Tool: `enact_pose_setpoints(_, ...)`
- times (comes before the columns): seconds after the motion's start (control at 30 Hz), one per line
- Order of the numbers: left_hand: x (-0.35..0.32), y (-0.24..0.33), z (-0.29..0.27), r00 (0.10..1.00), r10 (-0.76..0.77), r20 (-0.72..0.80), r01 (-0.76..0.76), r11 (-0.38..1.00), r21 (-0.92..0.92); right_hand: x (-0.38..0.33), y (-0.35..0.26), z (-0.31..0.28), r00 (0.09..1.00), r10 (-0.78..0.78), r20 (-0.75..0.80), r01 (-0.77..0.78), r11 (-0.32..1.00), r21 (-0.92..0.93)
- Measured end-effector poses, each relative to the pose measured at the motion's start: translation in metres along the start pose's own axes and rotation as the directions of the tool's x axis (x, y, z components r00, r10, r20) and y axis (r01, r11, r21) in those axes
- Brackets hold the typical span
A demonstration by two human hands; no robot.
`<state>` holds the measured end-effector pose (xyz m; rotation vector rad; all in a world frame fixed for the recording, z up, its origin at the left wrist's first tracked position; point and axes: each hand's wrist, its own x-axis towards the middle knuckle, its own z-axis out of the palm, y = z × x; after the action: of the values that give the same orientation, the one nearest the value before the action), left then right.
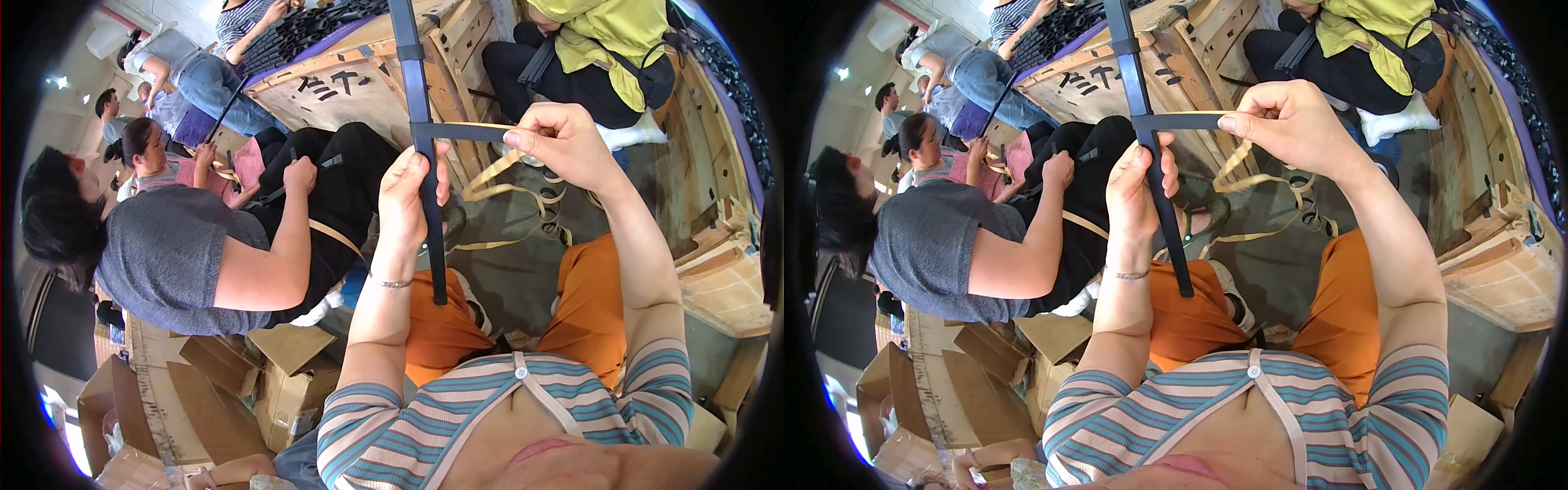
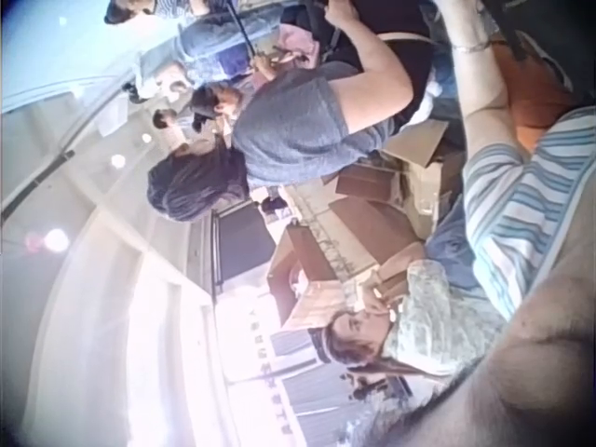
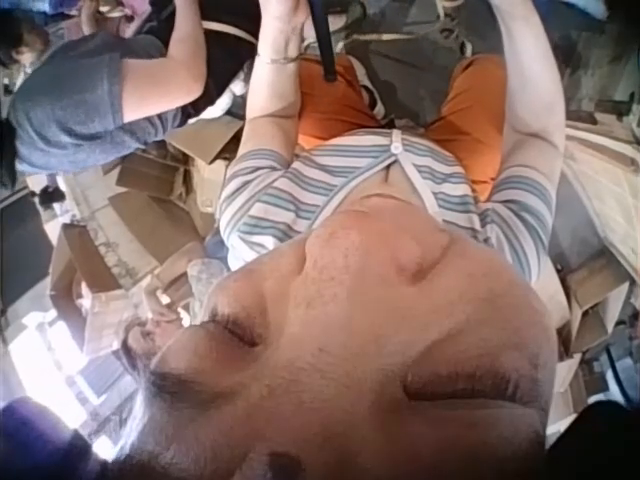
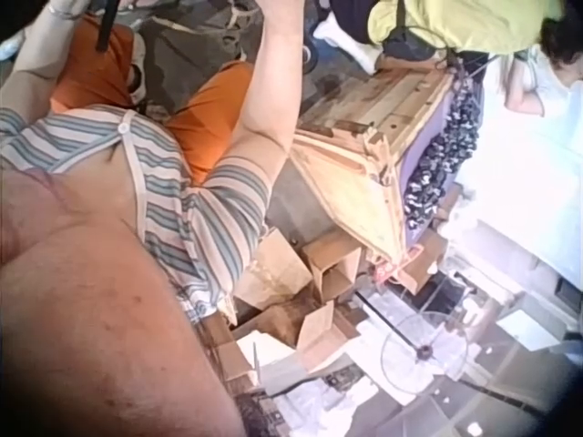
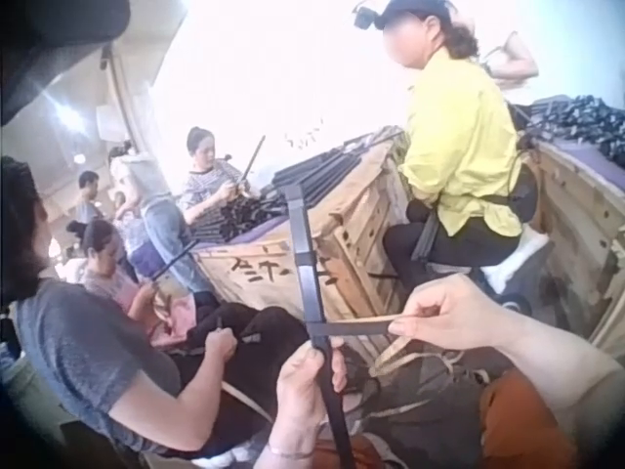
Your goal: Applying tan adhesive strips or tape to long black industrial rods.
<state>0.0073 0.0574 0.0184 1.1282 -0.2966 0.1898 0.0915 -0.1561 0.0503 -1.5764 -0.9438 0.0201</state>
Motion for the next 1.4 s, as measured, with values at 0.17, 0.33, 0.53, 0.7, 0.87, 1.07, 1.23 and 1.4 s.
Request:
enact_pose_setpoints(0.17,0.008,-0.013,0.007,0.969,0.107,-0.221,-0.04,0.957,0.288,0.0,-0.008,0.004,0.996,-0.054,-0.067,0.047,0.994,-0.1)
enact_pose_setpoints(0.33,0.01,-0.019,0.004,0.948,0.157,-0.277,-0.042,0.924,0.38,0.0,-0.007,-0.001,0.989,-0.107,-0.102,0.095,0.988,-0.119)
enact_pose_setpoints(0.53,0.005,-0.003,0.005,0.989,-0.108,-0.1,0.1,0.991,-0.09,0.003,0.012,-0.012,0.999,0.013,-0.035,-0.015,0.999,-0.035)
enact_pose_setpoints(0.7,0.001,0.008,0.01,0.972,-0.234,-0.03,0.217,0.938,-0.269,0.004,0.012,-0.009,0.998,0.066,0.01,-0.066,0.998,0.007)
enact_pose_setpoints(0.87,0.005,0.01,0.012,0.928,-0.364,0.076,0.371,0.913,-0.166,0.006,0.025,-0.01,0.992,0.084,0.098,-0.082,0.996,-0.017)
enact_pose_setpoints(1.07,0.002,0.009,0.023,0.92,-0.392,0.024,0.392,0.913,-0.113,0.007,0.014,0.011,0.974,0.025,0.225,-0.024,1.0,-0.009)
enact_pose_setpoints(1.23,0.001,0.007,0.028,0.93,-0.368,-0.016,0.367,0.928,-0.063,0.008,-0.001,0.032,0.972,0.074,0.223,-0.108,0.984,0.144)
enact_pose_setpoints(1.4,0.002,0.003,0.025,0.939,-0.337,-0.075,0.336,0.942,-0.014,0.005,-0.002,0.042,0.998,-0.05,0.046,0.051,0.998,-0.027)
